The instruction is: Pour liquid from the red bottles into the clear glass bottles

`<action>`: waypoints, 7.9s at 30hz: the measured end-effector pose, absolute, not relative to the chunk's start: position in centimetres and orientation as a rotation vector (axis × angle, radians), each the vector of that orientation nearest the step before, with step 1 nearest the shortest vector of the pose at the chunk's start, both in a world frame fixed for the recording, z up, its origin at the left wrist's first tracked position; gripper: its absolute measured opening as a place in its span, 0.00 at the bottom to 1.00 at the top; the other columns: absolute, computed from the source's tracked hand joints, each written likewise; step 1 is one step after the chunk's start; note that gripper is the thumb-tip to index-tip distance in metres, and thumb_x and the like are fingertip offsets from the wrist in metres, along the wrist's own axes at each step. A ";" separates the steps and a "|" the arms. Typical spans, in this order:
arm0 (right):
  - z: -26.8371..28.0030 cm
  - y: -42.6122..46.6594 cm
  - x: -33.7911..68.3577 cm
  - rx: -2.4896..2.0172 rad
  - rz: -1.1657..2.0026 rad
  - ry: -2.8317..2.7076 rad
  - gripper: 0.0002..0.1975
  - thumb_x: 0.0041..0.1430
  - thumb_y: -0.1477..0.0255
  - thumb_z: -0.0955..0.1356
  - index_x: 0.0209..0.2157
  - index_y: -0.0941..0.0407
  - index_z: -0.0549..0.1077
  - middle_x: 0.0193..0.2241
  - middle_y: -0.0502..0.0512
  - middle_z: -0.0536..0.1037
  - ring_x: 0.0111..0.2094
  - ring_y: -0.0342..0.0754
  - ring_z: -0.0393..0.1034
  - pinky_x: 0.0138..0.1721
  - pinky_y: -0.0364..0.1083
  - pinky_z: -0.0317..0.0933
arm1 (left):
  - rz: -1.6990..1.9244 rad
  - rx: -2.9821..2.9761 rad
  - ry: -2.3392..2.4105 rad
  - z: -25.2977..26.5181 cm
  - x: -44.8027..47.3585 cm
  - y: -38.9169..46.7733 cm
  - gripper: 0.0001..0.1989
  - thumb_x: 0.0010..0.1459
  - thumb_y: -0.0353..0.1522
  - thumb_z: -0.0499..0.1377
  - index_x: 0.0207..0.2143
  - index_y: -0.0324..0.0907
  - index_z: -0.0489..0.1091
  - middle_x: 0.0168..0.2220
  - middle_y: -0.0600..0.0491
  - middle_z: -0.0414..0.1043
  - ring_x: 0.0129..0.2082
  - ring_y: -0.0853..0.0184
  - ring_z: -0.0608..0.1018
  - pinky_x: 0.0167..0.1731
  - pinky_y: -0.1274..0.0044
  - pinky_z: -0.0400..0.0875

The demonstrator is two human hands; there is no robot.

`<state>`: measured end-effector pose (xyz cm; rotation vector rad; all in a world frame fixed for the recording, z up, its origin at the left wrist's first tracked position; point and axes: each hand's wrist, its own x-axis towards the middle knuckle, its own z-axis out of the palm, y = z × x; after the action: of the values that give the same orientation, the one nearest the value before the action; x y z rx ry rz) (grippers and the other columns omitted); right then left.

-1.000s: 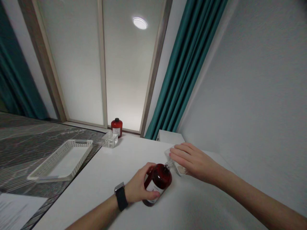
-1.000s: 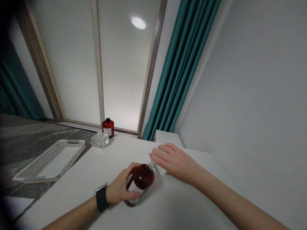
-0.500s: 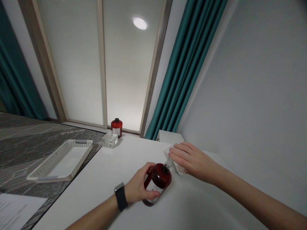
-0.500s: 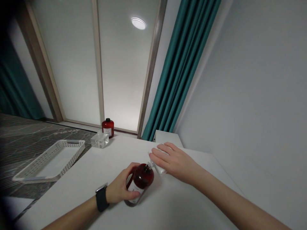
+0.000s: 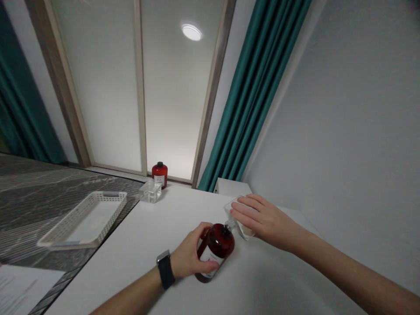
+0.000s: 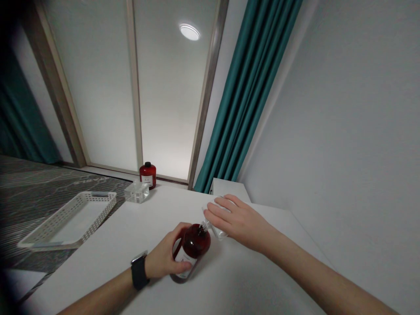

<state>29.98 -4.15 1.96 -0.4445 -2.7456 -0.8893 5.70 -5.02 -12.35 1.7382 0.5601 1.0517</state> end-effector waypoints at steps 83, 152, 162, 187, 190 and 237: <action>2.9 -4.1 29.8 -0.375 -0.975 -2.693 0.14 0.69 0.79 0.60 0.52 0.59 0.69 0.48 0.60 0.77 0.55 0.54 0.67 0.58 0.57 0.62 | 1.036 1.662 0.451 -11.6 5.7 -5.2 0.34 0.47 0.41 0.69 0.53 0.38 0.61 0.48 0.46 0.72 0.45 0.57 0.75 0.47 0.69 0.67; -4.1 -2.6 30.8 -0.952 -0.233 -2.316 0.35 0.54 0.69 0.73 0.60 0.55 0.58 0.52 0.67 0.68 0.53 0.63 0.66 0.52 0.64 0.66 | 1.032 1.754 0.763 -13.2 6.0 -4.6 0.39 0.42 0.34 0.71 0.56 0.41 0.59 0.55 0.42 0.68 0.55 0.50 0.70 0.58 0.60 0.60; -11.0 -1.0 29.9 -1.119 0.481 -1.564 0.30 0.54 0.68 0.70 0.58 0.53 0.62 0.47 0.58 0.67 0.46 0.52 0.71 0.46 0.53 0.71 | 0.958 1.766 0.784 -14.2 6.3 -4.3 0.39 0.42 0.32 0.72 0.55 0.42 0.59 0.55 0.41 0.67 0.56 0.49 0.70 0.59 0.58 0.61; -7.1 -0.4 24.7 -0.901 0.842 -1.423 0.31 0.54 0.66 0.73 0.57 0.54 0.64 0.53 0.64 0.74 0.50 0.56 0.74 0.49 0.57 0.70 | 1.214 1.961 0.753 -8.0 5.7 -1.9 0.38 0.57 0.38 0.64 0.65 0.45 0.49 0.65 0.42 0.55 0.64 0.51 0.60 0.63 0.56 0.55; -7.1 -0.9 24.2 -0.943 0.795 -1.463 0.30 0.54 0.65 0.72 0.57 0.54 0.64 0.52 0.63 0.75 0.50 0.57 0.73 0.48 0.56 0.71 | 1.288 1.840 0.741 -7.3 6.6 -2.0 0.34 0.59 0.37 0.63 0.62 0.46 0.51 0.62 0.43 0.60 0.61 0.53 0.65 0.61 0.59 0.59; -16.1 -7.7 25.3 -1.225 0.780 -1.599 0.46 0.45 0.71 0.74 0.64 0.52 0.53 0.63 0.62 0.62 0.63 0.62 0.58 0.62 0.60 0.55 | 0.916 3.548 0.325 -1.7 1.7 1.5 0.13 0.67 0.28 0.55 0.53 0.36 0.62 0.54 0.39 0.73 0.60 0.57 0.70 0.57 0.60 0.68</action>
<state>25.30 -7.73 -16.08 -1.2245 -1.5985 0.7802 1.74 1.50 -1.72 3.5480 0.3250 0.9161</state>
